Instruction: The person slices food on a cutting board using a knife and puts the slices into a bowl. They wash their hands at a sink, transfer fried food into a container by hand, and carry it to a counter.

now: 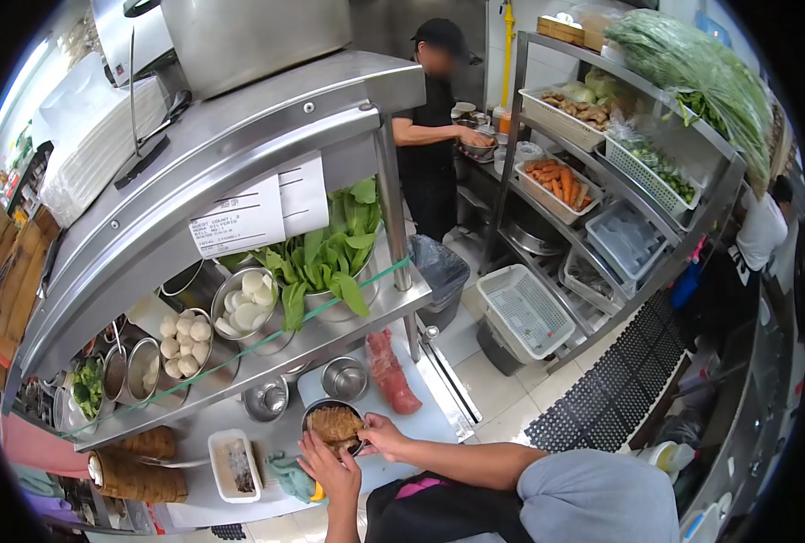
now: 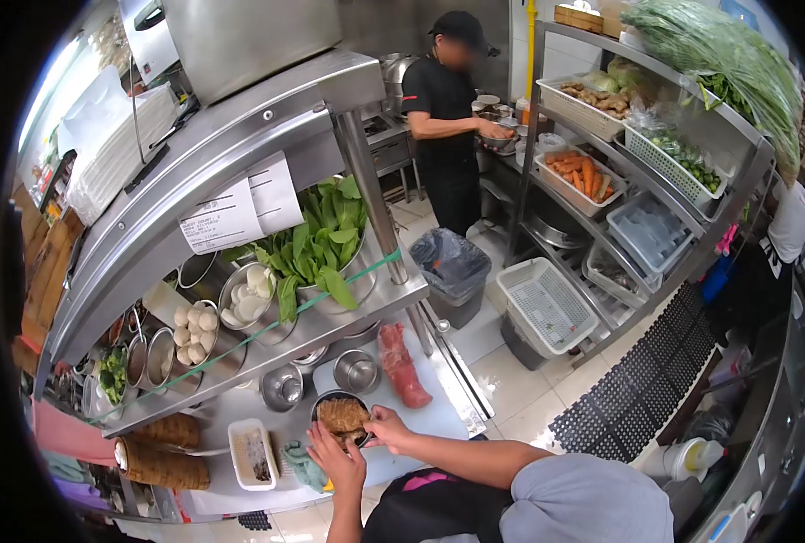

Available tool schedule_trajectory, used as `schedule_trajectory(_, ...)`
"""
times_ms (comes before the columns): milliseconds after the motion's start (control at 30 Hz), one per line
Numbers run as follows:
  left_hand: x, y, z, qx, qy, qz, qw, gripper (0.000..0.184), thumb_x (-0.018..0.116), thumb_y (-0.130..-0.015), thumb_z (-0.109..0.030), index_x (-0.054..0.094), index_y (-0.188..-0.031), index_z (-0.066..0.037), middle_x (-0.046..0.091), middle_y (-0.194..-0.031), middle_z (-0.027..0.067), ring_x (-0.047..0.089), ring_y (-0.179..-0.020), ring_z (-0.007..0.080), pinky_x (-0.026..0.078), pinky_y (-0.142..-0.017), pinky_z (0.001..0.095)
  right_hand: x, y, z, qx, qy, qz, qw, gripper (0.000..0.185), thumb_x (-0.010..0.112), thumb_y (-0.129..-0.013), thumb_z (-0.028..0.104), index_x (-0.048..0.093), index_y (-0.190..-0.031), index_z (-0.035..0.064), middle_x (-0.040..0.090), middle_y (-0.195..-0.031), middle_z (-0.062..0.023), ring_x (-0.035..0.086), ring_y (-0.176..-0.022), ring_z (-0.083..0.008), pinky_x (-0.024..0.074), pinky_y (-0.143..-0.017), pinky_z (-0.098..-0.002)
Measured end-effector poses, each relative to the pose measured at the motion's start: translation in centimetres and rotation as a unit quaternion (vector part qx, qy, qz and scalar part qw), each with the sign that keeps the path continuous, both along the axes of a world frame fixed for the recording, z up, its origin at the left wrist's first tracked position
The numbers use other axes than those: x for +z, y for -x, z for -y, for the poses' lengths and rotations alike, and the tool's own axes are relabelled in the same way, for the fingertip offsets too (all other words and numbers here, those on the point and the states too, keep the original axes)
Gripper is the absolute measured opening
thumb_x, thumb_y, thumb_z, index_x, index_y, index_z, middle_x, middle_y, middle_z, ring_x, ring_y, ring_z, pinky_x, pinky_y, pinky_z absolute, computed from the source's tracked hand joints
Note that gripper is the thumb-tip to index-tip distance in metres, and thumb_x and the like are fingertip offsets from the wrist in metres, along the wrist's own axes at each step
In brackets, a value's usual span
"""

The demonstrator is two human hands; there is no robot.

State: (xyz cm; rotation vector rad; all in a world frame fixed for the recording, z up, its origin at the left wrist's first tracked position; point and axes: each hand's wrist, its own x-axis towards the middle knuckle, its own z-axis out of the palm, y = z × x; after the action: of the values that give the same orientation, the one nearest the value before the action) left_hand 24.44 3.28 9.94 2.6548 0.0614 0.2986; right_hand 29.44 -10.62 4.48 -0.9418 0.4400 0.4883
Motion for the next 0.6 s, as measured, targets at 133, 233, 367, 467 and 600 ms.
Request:
schedule_trajectory(133, 1.4, 1.5, -0.7, -0.001, -0.031, -0.029, 0.999, 0.069, 0.055, -0.096, -0.021, 0.031, -0.158, -0.001, 0.035, -0.162, 0.0233, 0.021, -0.154, 0.0462, 0.011, -0.121, 0.0669, -0.5, -0.2, 0.1, 0.026, 0.008, -0.005, 1.0, 0.025, 0.068, -0.087, 0.003, 0.045, -0.085, 0.0139, 0.053, -0.082, 0.0004, 0.062, -0.074, -0.014, 0.0657, -0.064, -0.0418)
schedule_trajectory(233, 1.2, 2.3, -1.7, -0.004, 0.01, -0.032, 0.999, 0.066, 0.056, -0.095, -0.019, 0.037, -0.155, 0.0, 0.038, -0.16, 0.0234, 0.024, -0.153, 0.0463, 0.011, -0.12, 0.0669, 0.1, -0.1, 0.7, 0.041, 0.003, -0.006, 0.999, 0.023, 0.067, -0.088, 0.003, 0.047, -0.085, 0.0139, 0.051, -0.082, 0.0004, 0.059, -0.073, -0.0137, 0.0661, -0.065, -0.0423)
schedule_trajectory(367, 1.6, 3.1, -2.4, -0.01, 0.057, 0.033, 0.998, 0.061, 0.056, -0.092, -0.008, 0.042, -0.151, 0.0, 0.044, -0.153, 0.026, 0.033, -0.147, 0.0479, 0.021, -0.119, 0.0618, 0.5, -0.2, 1.0, 0.061, 0.0, -0.007, 0.998, 0.021, 0.066, -0.087, 0.006, 0.047, -0.086, 0.0135, 0.053, -0.084, -0.0018, 0.059, -0.076, -0.0149, 0.0656, -0.062, -0.0416)
schedule_trajectory(467, 2.4, 3.0, -3.0, -0.043, 0.135, 0.095, 0.985, 0.054, 0.056, -0.086, 0.004, 0.049, -0.139, 0.002, 0.052, -0.137, 0.0313, 0.047, -0.133, 0.0505, 0.036, -0.113, 0.0524, 0.7, -0.3, 1.6, 0.072, -0.006, 0.006, 0.997, 0.019, 0.066, -0.087, 0.006, 0.048, -0.086, 0.0141, 0.053, -0.085, -0.0013, 0.059, -0.077, -0.0145, 0.0658, -0.063, -0.0427)
schedule_trajectory(600, 1.8, 3.8, -4.4, -0.074, 0.106, 0.048, 0.99, 0.052, 0.059, -0.085, 0.002, 0.05, -0.136, 0.001, 0.052, -0.137, 0.0318, 0.047, -0.133, 0.0496, 0.035, -0.113, 0.053, 1.8, -0.5, 2.5, 0.095, 0.002, -0.01, 0.995, 0.02, 0.066, -0.088, 0.005, 0.048, -0.088, 0.0133, 0.053, -0.084, -0.0009, 0.059, -0.074, -0.014, 0.0663, -0.066, -0.0417)
